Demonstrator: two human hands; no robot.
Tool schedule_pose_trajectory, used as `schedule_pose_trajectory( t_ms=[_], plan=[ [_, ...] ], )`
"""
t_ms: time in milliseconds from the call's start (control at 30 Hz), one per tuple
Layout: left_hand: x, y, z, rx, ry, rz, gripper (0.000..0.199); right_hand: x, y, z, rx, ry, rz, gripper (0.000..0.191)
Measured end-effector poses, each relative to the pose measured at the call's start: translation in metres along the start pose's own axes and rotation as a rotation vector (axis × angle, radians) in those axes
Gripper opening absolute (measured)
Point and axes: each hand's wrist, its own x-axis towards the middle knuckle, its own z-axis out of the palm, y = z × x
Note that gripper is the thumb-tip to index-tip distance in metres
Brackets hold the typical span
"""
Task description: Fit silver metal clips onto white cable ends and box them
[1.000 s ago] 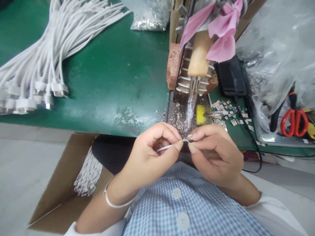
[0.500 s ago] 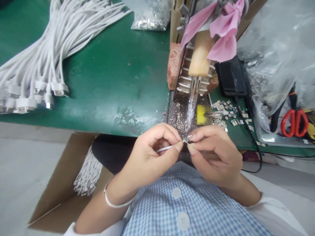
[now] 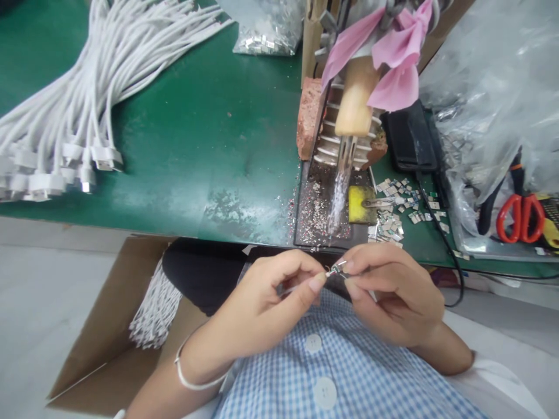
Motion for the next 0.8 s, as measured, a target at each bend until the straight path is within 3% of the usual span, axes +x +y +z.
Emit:
schedule_pose_trajectory(
  t_ms=[200,267,433,800],
  plan=[
    [-0.004,-0.003,0.006,0.199,0.094,0.099,0.008,-0.007,-0.003,0.005,-0.071,0.110,0.145,0.017],
    [-0.005,-0.004,0.009,0.284,0.122,0.157,0.008,-0.006,-0.004,0.008,-0.105,0.064,0.163,0.010],
    [-0.010,-0.007,0.012,0.406,0.159,0.283,0.019,-0.004,-0.003,0.015,-0.188,0.005,0.185,0.018],
    [-0.005,-0.007,0.009,0.344,0.116,0.285,0.013,-0.001,-0.007,0.008,-0.175,-0.087,0.195,0.011]
  ],
)
